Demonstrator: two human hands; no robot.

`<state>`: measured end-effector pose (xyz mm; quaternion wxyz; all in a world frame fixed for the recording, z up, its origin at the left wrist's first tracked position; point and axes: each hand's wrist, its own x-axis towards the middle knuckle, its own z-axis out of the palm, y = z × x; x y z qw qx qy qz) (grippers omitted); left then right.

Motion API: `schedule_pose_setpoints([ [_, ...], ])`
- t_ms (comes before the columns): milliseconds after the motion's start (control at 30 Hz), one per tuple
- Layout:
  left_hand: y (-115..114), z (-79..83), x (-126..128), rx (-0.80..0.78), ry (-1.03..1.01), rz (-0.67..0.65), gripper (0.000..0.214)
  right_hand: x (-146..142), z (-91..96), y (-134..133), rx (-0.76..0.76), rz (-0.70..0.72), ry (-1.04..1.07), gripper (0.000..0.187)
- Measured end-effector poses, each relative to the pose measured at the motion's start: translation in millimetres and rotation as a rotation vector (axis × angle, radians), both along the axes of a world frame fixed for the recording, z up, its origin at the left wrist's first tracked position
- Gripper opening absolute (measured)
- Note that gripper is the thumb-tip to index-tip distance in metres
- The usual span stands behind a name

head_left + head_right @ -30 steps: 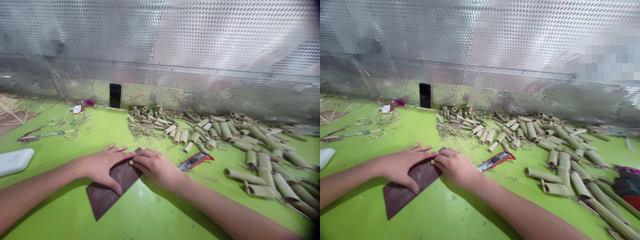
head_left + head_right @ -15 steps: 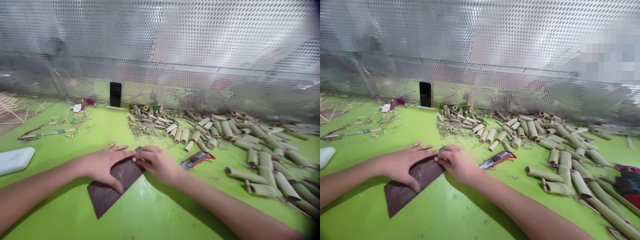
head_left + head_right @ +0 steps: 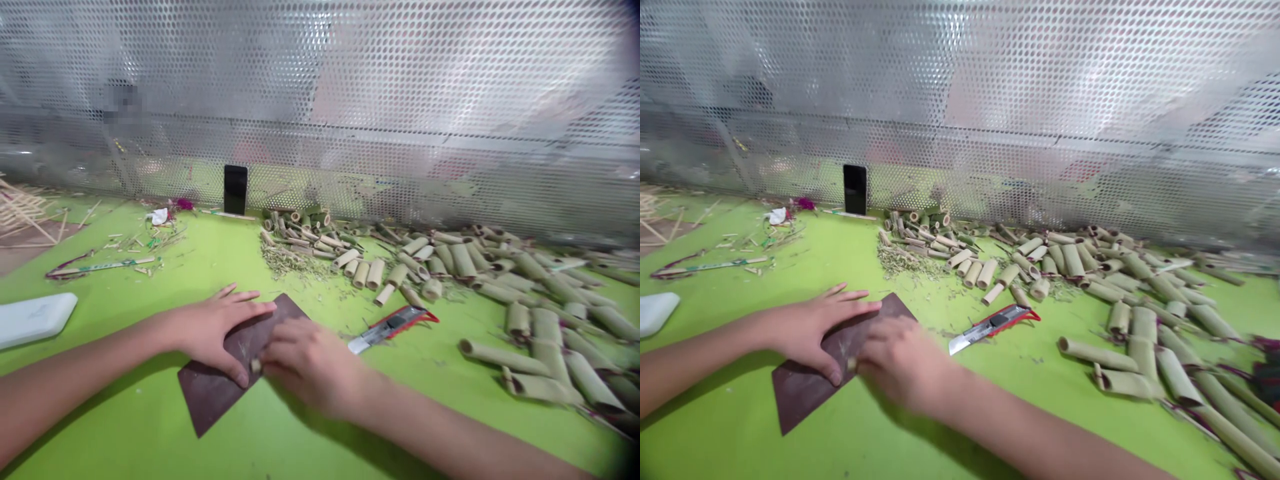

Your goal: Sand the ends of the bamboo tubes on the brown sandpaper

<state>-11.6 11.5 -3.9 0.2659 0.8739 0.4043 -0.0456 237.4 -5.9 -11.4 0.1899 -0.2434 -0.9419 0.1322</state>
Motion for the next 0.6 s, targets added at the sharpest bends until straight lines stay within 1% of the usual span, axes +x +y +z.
schedule_pose_setpoints([
  [100,0.1,-0.2,-0.2,-0.001,0.005,0.02,0.12,-0.4,-0.9,3.4,0.071,-0.277,-0.018,0.012],
  [133,0.0,-0.1,-0.1,-0.007,0.003,0.022,0.12,-1.0,-1.7,3.4,0.082,-0.295,-0.036,0.011],
  [233,0.0,-0.3,0.2,-0.003,-0.024,-0.001,0.119,-3.1,-3.7,0.2,0.096,-0.058,-0.049,0.005],
  [267,0.0,-0.6,0.1,0.003,-0.032,-0.005,0.119,-3.3,-4.0,-0.7,0.099,-0.031,-0.041,0.003],
  [300,0.1,-1.0,-0.2,0.005,-0.035,-0.002,0.119,-3.0,-4.0,-1.0,0.11,-0.055,-0.032,0.005],
  [367,0.4,-1.7,-0.9,0.004,-0.033,0.017,0.12,-1.5,-3.9,-1.2,0.157,-0.2,-0.052,0.009],
  [400,0.4,-2.0,-1.3,0.0,-0.031,0.021,0.121,-0.7,-3.9,-1.5,0.173,-0.225,-0.094,0.01],
  [533,0.3,-1.1,-1.4,-0.012,-0.042,0.005,0.119,1.3,-4.5,-3.5,0.197,-0.051,-0.14,0.013],
  [567,0.3,-0.3,-1.0,-0.011,-0.041,0.005,0.119,1.5,-4.3,-3.4,0.19,-0.053,-0.141,0.014],
  [600,0.2,0.7,-0.4,-0.01,-0.036,0.006,0.119,1.6,-3.9,-3.1,0.185,-0.086,-0.147,0.014],
])
